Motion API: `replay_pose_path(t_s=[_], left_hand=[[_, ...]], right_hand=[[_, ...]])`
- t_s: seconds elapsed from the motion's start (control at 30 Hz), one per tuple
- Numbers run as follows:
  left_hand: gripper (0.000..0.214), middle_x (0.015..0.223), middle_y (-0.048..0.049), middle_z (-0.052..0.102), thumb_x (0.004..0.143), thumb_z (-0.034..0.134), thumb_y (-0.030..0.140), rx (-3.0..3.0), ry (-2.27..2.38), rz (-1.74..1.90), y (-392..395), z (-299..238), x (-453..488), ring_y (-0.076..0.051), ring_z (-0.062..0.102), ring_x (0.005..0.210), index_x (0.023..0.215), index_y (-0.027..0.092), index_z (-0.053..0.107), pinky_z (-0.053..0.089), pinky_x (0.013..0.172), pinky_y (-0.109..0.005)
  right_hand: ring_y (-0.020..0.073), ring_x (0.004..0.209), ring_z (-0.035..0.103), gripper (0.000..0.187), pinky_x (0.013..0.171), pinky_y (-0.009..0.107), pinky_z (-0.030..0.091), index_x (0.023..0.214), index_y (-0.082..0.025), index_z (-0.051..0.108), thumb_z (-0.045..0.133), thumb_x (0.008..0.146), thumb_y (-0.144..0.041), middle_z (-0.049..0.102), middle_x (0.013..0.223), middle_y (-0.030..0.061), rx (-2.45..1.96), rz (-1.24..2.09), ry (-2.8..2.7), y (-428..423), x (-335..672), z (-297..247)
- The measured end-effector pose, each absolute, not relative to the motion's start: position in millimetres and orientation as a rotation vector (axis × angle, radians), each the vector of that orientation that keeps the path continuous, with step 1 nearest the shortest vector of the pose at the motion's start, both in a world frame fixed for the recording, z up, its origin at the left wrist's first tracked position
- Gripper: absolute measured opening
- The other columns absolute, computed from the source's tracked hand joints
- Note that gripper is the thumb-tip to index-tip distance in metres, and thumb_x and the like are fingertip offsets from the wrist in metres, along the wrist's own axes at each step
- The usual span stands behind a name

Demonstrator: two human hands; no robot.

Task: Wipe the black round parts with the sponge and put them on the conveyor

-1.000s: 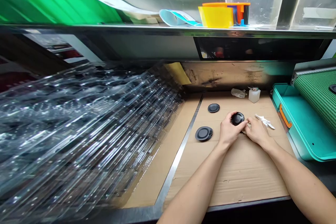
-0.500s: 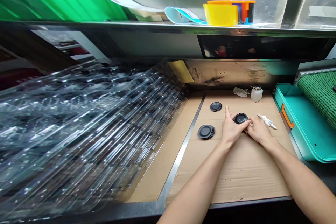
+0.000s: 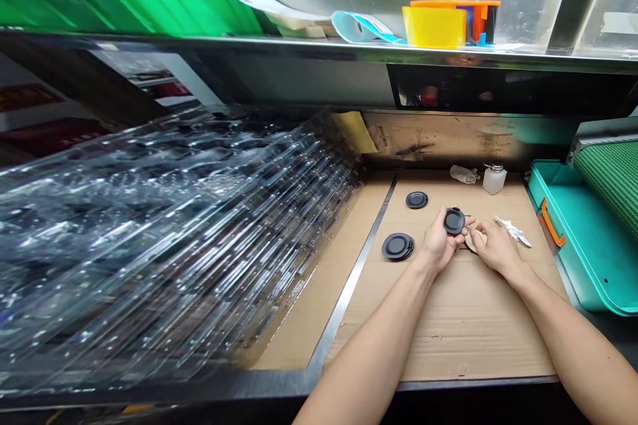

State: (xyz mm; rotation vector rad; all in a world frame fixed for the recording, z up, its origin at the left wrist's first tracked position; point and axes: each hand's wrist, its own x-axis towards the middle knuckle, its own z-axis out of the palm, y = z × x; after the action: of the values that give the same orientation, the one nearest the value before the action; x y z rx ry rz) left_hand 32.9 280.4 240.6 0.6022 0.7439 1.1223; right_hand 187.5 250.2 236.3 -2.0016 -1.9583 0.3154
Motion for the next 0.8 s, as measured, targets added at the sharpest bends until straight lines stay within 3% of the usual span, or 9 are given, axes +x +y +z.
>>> replay_pose_path(t_s=[0.07, 0.13, 0.5, 0.8], left_hand=[[0.044, 0.108, -0.0213, 0.070, 0.104, 0.032, 0.047, 0.366, 0.577, 1.029, 283, 248, 26, -0.012, 0.057, 0.059, 0.126, 0.016, 0.054, 0.038, 0.046, -0.019], [0.043, 0.112, -0.0229, 0.068, 0.105, 0.026, 0.042, 0.240, 0.495, 0.982, 285, 253, 19, -0.011, 0.056, 0.061, 0.119, 0.014, 0.056, 0.039, 0.045, -0.018], [0.049, 0.125, -0.0273, 0.063, 0.105, 0.024, 0.049, 0.307, 0.624, 0.952, 286, 247, 23, -0.013, 0.060, 0.070, 0.095, 0.014, 0.055, 0.049, 0.051, -0.022], [0.050, 0.121, -0.0277, 0.065, 0.105, 0.019, 0.047, 0.260, 0.611, 0.961, 287, 244, 24, -0.014, 0.062, 0.070, 0.103, 0.011, 0.055, 0.051, 0.051, -0.023]], right_hand=[[0.0240, 0.090, 0.067, 0.031, 0.070, 0.030, 0.037, 0.102, -0.026, 0.067, 0.044, 0.099, -0.047, 0.075, 0.094, 0.0054, -2.006, 0.313, -1.951, 250, 187, 237], [0.0238, 0.092, 0.067, 0.032, 0.072, 0.030, 0.038, 0.103, -0.026, 0.067, 0.045, 0.099, -0.048, 0.075, 0.097, 0.0058, -2.009, 0.314, -1.950, 250, 186, 238], [0.0245, 0.094, 0.067, 0.031, 0.074, 0.031, 0.040, 0.105, -0.027, 0.068, 0.045, 0.099, -0.048, 0.074, 0.095, 0.0049, -2.050, 0.332, -1.945, 250, 185, 241], [0.0239, 0.094, 0.067, 0.031, 0.076, 0.030, 0.040, 0.105, -0.027, 0.067, 0.045, 0.099, -0.047, 0.074, 0.100, 0.0053, -2.042, 0.320, -1.957, 251, 186, 239]])
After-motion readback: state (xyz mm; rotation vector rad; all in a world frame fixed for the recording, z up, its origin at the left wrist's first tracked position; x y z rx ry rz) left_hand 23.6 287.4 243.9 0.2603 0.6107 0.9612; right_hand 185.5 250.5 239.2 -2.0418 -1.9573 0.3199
